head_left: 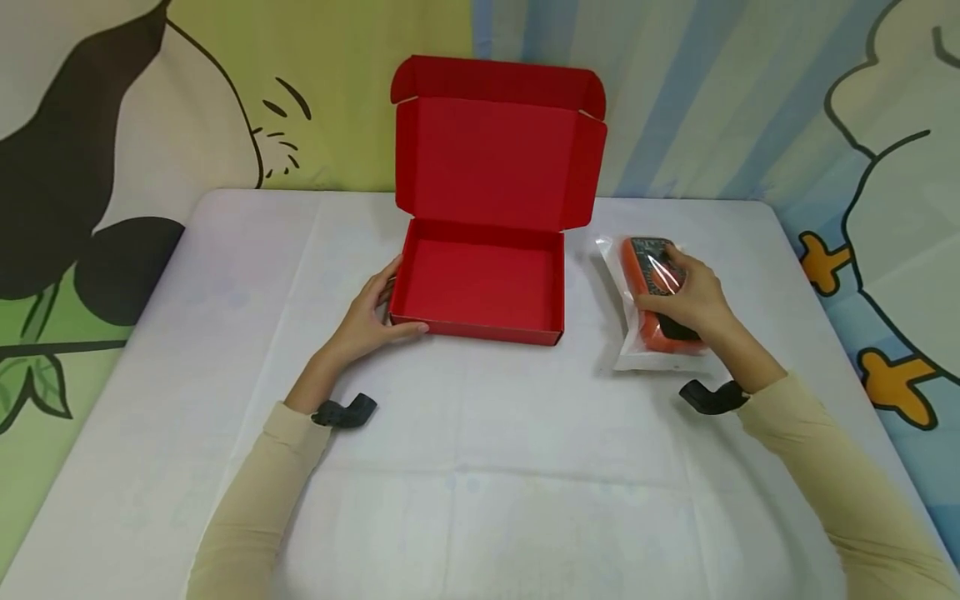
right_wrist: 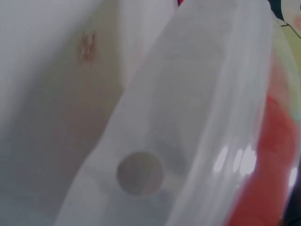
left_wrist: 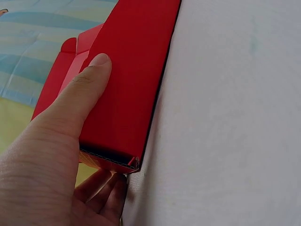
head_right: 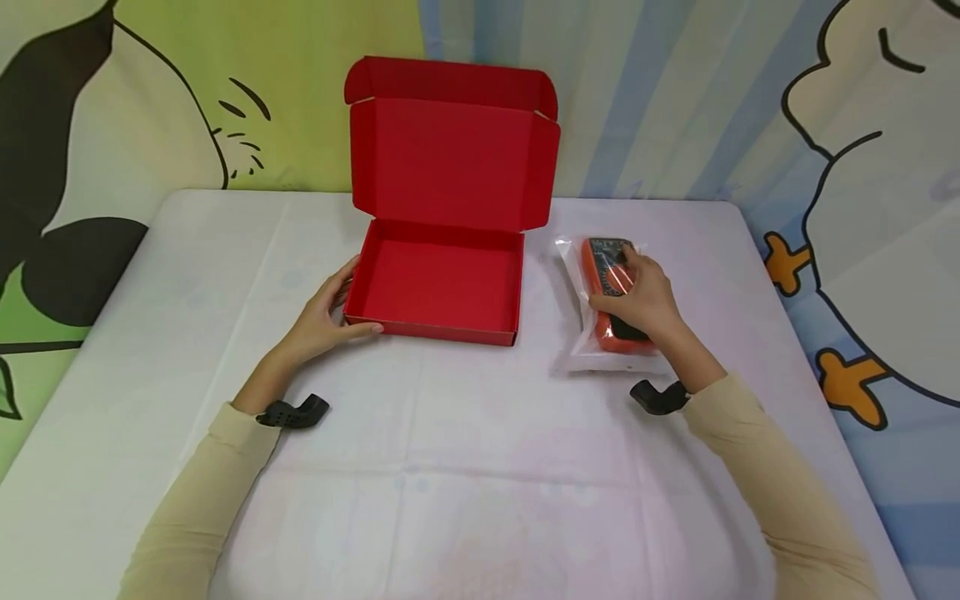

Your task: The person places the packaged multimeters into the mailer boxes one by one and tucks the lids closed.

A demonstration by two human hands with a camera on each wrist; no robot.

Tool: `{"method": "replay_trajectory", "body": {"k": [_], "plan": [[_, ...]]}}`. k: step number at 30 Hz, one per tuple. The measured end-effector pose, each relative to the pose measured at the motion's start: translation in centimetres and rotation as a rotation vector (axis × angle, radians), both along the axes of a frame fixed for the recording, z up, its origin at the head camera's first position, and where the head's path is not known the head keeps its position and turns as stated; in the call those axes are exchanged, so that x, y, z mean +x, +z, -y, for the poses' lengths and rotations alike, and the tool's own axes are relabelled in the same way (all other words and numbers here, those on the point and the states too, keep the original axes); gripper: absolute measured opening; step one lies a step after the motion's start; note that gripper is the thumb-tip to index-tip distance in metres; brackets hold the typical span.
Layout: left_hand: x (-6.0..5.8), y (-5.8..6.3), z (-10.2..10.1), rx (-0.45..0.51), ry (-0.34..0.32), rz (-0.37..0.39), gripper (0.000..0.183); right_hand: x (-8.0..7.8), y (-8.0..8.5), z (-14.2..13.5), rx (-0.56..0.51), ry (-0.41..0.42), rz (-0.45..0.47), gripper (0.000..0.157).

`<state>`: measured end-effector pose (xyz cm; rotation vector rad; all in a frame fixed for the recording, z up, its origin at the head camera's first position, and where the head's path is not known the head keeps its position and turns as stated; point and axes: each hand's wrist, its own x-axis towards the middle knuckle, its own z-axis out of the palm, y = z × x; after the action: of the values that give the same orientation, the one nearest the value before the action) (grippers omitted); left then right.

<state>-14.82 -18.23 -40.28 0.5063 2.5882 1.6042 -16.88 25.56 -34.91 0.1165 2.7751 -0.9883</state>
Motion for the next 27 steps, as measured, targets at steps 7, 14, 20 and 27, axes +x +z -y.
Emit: {"method": "replay_trajectory", "body": {"k": [7,14,20,27], "plan": [[0.0,0.1,0.1,-0.002,-0.009,-0.021,0.097,1.8,0.9,0.4,-0.002,0.042,-0.026,0.095],[-0.2,0.0,-0.1,0.0,-0.013,-0.021,0.099,3.0,1.7,0.1,0.016,0.081,-0.054,0.096],[0.0,-0.3,-0.1,0.008,-0.004,-0.017,0.098,3.9,1.5,0.1,-0.04,0.095,-0.06,0.096],[0.0,-0.2,0.1,0.007,-0.009,-0.007,0.098,4.5,1.5,0.6,-0.072,0.141,-0.109,0.086]]}}
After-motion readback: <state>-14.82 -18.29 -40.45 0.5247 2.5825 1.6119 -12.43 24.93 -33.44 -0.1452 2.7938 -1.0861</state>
